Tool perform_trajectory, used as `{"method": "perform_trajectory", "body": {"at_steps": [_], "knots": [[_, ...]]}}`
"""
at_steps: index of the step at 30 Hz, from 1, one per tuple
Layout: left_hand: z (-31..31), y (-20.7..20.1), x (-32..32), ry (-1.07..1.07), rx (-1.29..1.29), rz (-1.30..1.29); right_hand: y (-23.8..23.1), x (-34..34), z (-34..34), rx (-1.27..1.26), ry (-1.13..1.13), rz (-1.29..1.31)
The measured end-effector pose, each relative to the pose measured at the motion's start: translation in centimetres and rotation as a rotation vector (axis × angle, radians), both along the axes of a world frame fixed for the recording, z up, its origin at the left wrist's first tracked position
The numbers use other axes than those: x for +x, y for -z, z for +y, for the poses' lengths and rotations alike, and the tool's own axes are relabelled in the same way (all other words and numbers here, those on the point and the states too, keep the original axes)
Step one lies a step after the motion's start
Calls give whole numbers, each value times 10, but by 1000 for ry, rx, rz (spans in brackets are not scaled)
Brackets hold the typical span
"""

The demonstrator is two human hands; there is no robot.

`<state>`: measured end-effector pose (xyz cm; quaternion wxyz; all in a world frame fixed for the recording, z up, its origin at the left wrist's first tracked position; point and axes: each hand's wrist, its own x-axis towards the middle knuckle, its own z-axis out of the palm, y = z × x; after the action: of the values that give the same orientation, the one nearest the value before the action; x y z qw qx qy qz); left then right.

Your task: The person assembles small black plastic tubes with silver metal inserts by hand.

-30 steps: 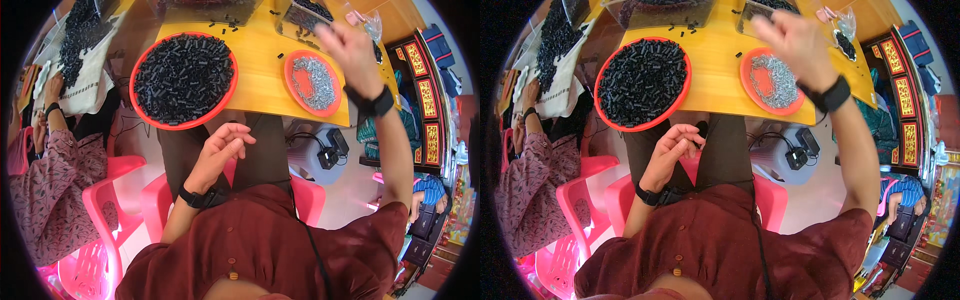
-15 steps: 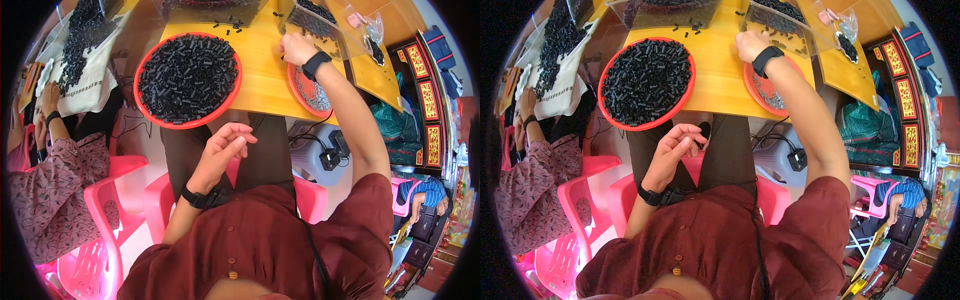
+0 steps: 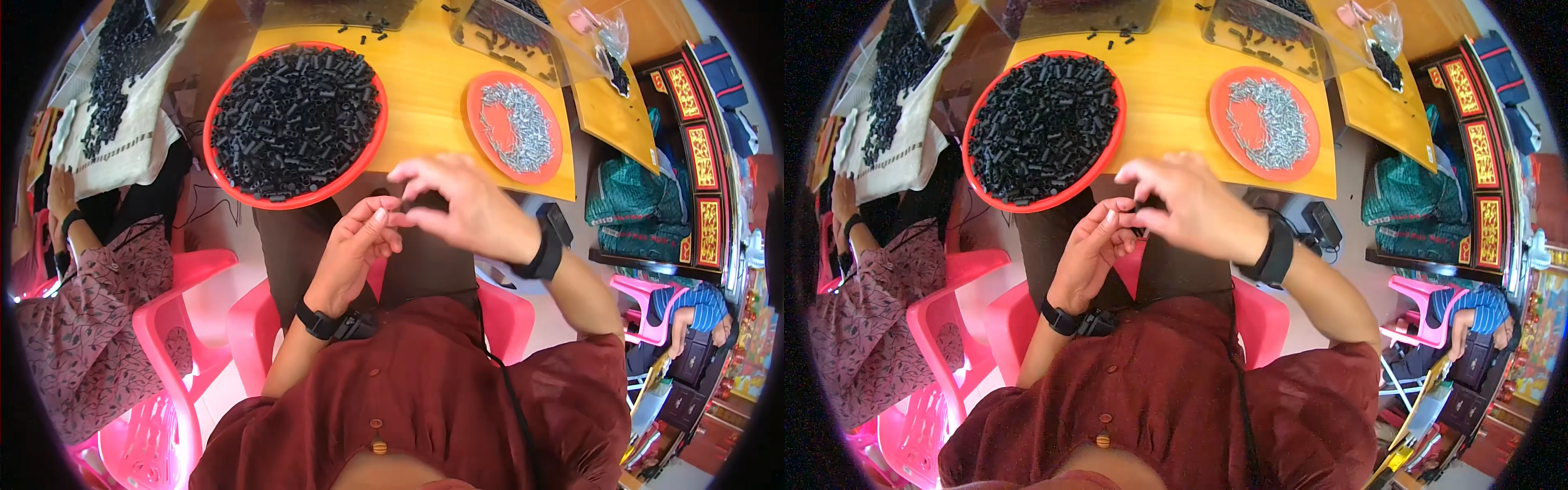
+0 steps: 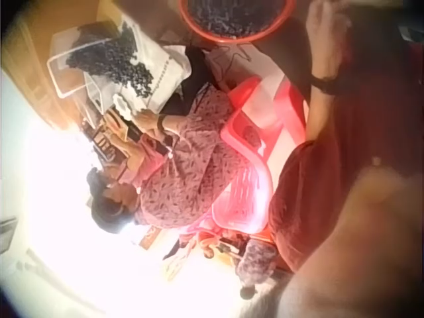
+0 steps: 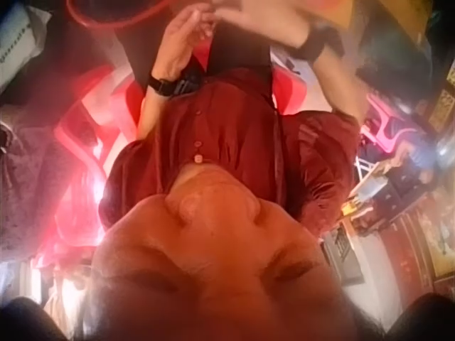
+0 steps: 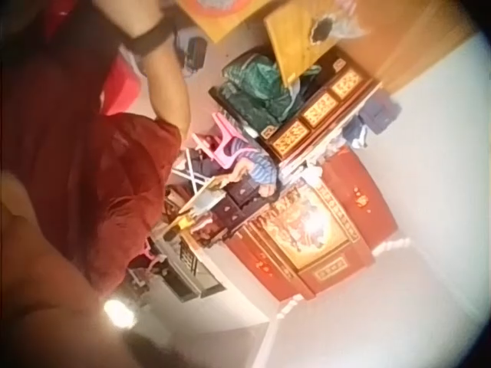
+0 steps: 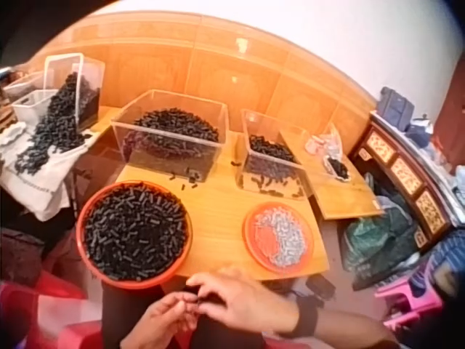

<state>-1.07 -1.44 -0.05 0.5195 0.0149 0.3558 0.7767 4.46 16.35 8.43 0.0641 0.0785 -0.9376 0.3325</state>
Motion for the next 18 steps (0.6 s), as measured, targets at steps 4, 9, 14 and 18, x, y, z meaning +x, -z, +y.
{"method": "perform_trajectory", "body": {"at_steps": [4,9,14,18], "knots": [[2,18,9,34,40,-31,11,22,-14,-61,60,26],[6,13,15,69,14,-37,20,29,-12,-140,80,-28],[-2,15,11,36,69,-34,-6,28,29,-89,377,-207],[-1,16,7,10,89,-42,13,28,123,276,658,-149]]}}
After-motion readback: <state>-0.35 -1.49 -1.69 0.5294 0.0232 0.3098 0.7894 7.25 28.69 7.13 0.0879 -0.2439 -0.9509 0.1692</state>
